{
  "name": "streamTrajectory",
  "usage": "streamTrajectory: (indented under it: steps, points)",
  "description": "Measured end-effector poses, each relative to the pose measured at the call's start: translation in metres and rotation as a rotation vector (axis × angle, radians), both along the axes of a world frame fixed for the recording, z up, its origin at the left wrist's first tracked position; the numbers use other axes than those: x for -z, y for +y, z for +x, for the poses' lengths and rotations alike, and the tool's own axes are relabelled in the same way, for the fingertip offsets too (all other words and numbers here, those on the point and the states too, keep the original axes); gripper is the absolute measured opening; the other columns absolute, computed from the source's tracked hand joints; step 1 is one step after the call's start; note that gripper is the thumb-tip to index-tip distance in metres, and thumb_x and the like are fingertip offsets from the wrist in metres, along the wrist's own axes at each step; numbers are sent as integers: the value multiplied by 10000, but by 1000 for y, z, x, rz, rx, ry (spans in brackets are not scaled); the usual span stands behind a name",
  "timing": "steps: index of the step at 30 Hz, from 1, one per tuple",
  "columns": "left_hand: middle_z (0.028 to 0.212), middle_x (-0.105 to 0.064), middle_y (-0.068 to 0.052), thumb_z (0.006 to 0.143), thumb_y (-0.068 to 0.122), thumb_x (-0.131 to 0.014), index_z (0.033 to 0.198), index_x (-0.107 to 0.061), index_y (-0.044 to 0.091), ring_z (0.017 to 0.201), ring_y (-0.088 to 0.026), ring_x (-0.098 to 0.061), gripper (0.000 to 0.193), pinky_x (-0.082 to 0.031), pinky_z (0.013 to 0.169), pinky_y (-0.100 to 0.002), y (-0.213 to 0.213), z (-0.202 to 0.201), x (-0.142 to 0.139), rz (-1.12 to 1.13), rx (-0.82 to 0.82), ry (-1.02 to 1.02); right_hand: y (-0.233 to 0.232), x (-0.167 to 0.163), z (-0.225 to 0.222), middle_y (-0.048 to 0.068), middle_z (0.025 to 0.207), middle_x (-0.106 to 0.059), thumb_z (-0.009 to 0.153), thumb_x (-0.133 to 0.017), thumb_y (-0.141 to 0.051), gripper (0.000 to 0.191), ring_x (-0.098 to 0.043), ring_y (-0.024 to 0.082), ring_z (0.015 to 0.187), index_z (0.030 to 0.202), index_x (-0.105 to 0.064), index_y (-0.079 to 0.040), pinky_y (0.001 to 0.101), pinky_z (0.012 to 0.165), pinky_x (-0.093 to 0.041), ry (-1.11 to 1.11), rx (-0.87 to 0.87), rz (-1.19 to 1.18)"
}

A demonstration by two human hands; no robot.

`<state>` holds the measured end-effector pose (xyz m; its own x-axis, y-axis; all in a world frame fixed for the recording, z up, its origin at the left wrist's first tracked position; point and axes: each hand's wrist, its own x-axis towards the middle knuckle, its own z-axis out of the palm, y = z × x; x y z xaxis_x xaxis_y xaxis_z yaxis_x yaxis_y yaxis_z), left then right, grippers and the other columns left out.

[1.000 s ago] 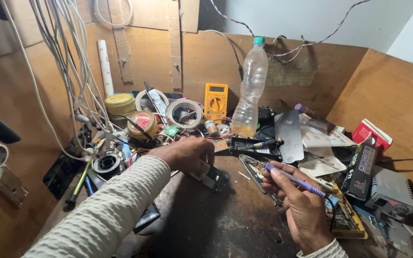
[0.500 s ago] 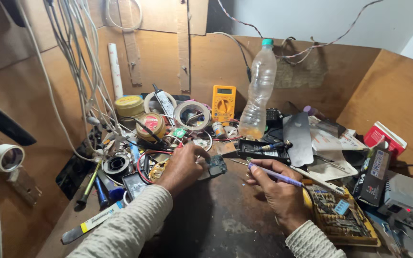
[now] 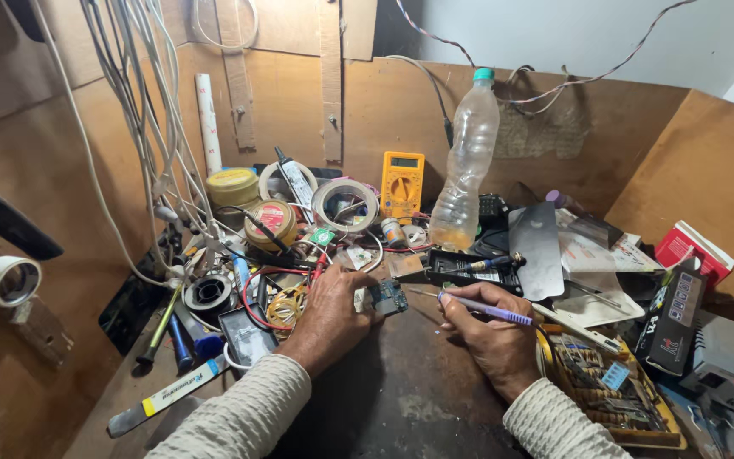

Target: The person works on a small circuit board at a cluttered workbench, holding and repositioning the board, touching its components, and probing it with multimeter test leads. They then pick up a soldering iron and work on the board's components, setting the iron down near the end.

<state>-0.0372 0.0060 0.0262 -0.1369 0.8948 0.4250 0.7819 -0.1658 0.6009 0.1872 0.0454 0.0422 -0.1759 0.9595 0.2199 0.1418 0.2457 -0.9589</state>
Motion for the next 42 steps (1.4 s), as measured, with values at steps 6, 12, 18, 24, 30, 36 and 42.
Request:
streamTrajectory:
  steps: [6,12,18,24,30,36,42]
  points:
    - [1166,-619,-183,740,188,-847,1055,-795,123,1165,-369,-579,326,-447,1003,-481,4,3,2,-43,-71,35,1,6,6,82,757,-774,842,-761,-122,146,-729,112,625,890,-767,16,255,597,-607,-41,-7,74]
    - [1146,-620,-163,681,151,-865,1058,-792,125,1172,-363,-564,385,-424,1002,-489,4,4,3,-13,-83,-23,2,11,6,64,747,-758,829,-765,-120,128,-717,103,624,858,-771,5,260,599,-608,-67,-35,87]
    - [1154,-608,-144,671,174,-885,1050,-793,144,1198,-349,-535,391,-387,1028,-478,4,8,3,-46,-122,-22,0,10,5,51,775,-765,827,-762,-117,129,-731,89,665,866,-773,5,253,617,-634,-55,-66,107]
    - [1144,-614,-140,692,165,-877,1039,-793,141,1198,-346,-539,358,-389,1029,-472,4,10,3,-33,-135,-36,-3,7,3,55,745,-773,819,-772,-123,127,-742,103,630,862,-782,-4,244,590,-592,-141,-31,204]
    - [1147,-606,-139,666,175,-895,1042,-786,136,1207,-348,-531,394,-384,1029,-471,4,10,5,-4,-122,-46,-5,6,2,52,736,-784,819,-775,-149,141,-735,96,641,868,-791,-19,240,602,-578,-181,-17,212]
    - [1137,-602,-138,676,165,-891,1066,-787,151,1211,-338,-531,404,-383,1035,-472,4,10,2,-71,-134,-24,-5,6,3,42,742,-780,818,-779,-153,141,-732,93,651,870,-791,-23,234,607,-578,-197,-23,229]
    - [1148,-601,-133,669,178,-896,1057,-791,156,1214,-337,-529,403,-389,1033,-469,3,11,0,-84,-145,-2,-4,5,2,40,750,-768,813,-775,-142,139,-733,96,644,870,-781,-16,241,600,-598,-142,-43,212]
